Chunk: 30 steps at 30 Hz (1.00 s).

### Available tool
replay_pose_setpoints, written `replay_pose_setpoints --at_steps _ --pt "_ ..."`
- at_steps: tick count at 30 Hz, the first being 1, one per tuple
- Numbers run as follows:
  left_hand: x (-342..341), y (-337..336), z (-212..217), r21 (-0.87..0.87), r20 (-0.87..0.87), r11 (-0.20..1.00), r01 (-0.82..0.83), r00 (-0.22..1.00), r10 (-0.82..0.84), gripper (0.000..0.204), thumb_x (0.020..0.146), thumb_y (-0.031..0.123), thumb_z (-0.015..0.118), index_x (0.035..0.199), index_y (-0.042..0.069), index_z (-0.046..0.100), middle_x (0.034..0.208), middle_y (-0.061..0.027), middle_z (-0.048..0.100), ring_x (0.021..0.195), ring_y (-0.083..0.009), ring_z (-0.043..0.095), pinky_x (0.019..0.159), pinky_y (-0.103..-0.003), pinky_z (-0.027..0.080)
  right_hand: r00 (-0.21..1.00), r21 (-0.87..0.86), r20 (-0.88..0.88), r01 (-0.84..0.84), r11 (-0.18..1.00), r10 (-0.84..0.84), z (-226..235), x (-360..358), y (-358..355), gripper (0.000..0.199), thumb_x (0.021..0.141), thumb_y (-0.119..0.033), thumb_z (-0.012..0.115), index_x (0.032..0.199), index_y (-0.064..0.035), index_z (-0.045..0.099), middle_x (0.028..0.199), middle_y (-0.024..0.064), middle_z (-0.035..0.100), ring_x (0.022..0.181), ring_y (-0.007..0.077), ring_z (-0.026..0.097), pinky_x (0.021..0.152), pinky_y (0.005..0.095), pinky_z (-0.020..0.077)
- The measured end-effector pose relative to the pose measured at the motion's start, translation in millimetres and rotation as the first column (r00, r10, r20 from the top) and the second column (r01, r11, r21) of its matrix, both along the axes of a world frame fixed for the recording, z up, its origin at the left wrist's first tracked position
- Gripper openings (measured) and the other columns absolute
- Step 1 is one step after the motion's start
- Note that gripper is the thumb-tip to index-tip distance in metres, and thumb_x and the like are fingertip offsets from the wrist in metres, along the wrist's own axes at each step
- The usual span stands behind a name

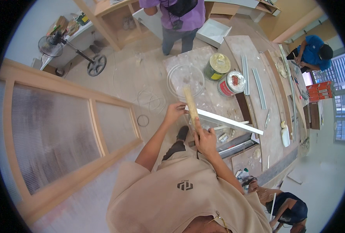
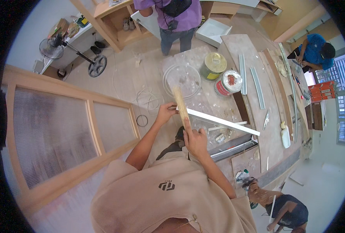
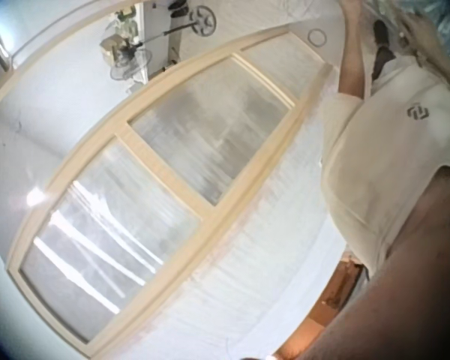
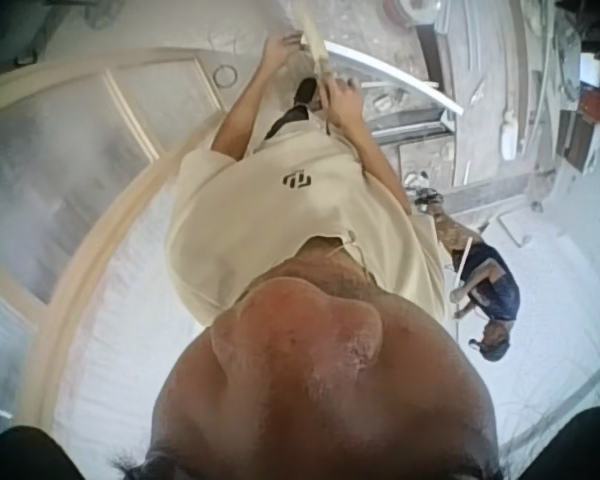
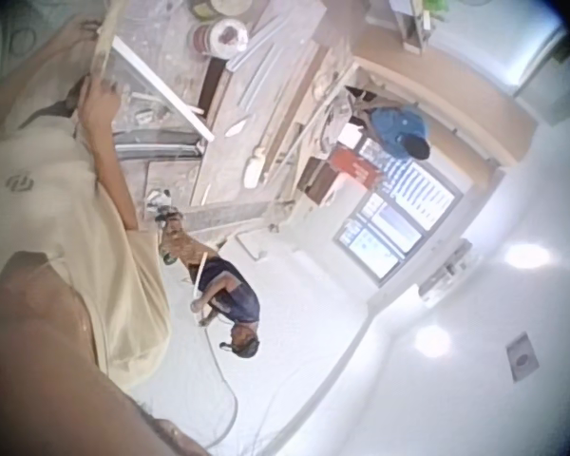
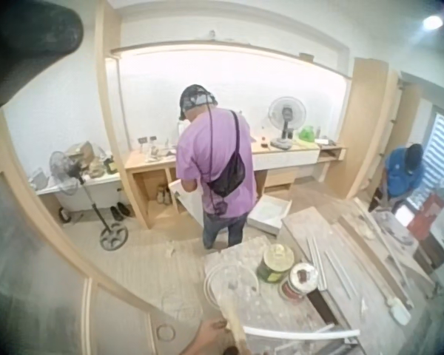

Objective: The person assembles a white cabinet door by attaching a long white trim piece to its edge using a hammer and a metal hinge. They repeatedly position the trim, tap it into place, and adjust the hinge alignment on the door surface.

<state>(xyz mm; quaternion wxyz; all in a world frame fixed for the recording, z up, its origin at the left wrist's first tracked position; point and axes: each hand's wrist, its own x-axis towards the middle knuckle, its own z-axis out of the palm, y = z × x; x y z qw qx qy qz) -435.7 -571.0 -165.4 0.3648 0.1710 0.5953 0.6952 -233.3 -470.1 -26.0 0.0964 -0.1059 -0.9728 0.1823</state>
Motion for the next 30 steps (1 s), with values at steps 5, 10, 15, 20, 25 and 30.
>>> replay_pose_setpoints --at_steps 5,10,15,20,25,30 --pt "5.9 -2.1 -1.8 -0.001 0.020 0.999 -0.053 0.998 0.053 0.033 0.084 -0.013 0.066 0.117 -0.009 0.069 0.113 -0.0129 0.071 0.103 -0.0215 0.069 0.091 -0.034 0.060 1.000 0.001 -0.012 -0.001 1.000 0.001 -24.7 6.3 -5.0 0.069 0.093 -0.015 0.066 0.156 -0.0063 0.041 0.061 0.0093 0.060 0.054 0.0265 0.054 0.069 0.0381 0.0386" --pt "4.1 -1.7 7.0 -0.062 -0.102 0.996 -0.068 0.993 0.062 0.035 0.082 -0.010 0.072 0.117 -0.008 0.070 0.111 -0.0109 0.072 0.102 -0.0196 0.069 0.089 -0.032 0.059 1.000 -0.038 -0.014 -0.006 0.999 0.005 -12.7 7.5 -0.3 0.068 0.094 -0.015 0.067 0.156 -0.0058 0.041 0.064 0.0098 0.062 0.055 0.0264 0.055 0.070 0.0380 0.0380" --pt "3.2 -0.1 18.7 0.009 0.014 0.999 -0.031 0.999 0.031 0.034 0.080 -0.008 0.076 0.113 -0.003 0.073 0.105 -0.0074 0.074 0.097 -0.0158 0.069 0.090 -0.031 0.059 1.000 0.000 -0.004 0.012 1.000 -0.012 -20.4 14.0 4.6 0.069 0.094 -0.015 0.068 0.156 -0.0055 0.040 0.068 0.0111 0.065 0.055 0.0266 0.053 0.071 0.0374 0.0377" --pt "3.4 -0.9 20.1 0.014 -0.103 1.000 -0.028 0.994 0.029 0.035 0.080 -0.004 0.077 0.114 -0.001 0.074 0.107 -0.0067 0.074 0.102 -0.0154 0.068 0.092 -0.033 0.058 0.994 -0.049 0.028 0.102 0.994 -0.101 -7.2 24.1 2.2 0.070 0.092 -0.017 0.071 0.156 -0.0076 0.043 0.069 0.0133 0.063 0.065 0.0279 0.046 0.073 0.0378 0.0389" --pt "1.0 1.8 22.5 -0.011 -0.237 1.000 -0.003 0.972 0.001 0.034 0.078 -0.002 0.078 0.111 0.004 0.075 0.107 -0.0065 0.075 0.099 -0.0187 0.070 0.093 -0.037 0.057 0.989 -0.023 0.087 0.125 0.992 -0.122 -24.6 41.1 10.6 0.070 0.093 -0.016 0.071 0.157 -0.0106 0.043 0.074 0.0156 0.064 0.068 0.0294 0.043 0.074 0.0388 0.0410" --pt "-6.3 -1.1 46.3 -0.112 -0.762 0.994 0.010 0.640 -0.093 0.023 0.079 0.012 0.078 0.102 0.015 0.079 0.107 -0.0013 0.075 0.105 -0.0218 0.068 0.106 -0.046 0.045 0.978 -0.026 0.077 0.195 0.980 -0.192 -9.2 50.1 19.8 0.069 0.094 -0.016 0.070 0.157 -0.0128 0.043 0.088 0.0183 0.068 0.075 0.0318 0.050 0.077 0.0402 0.0451"
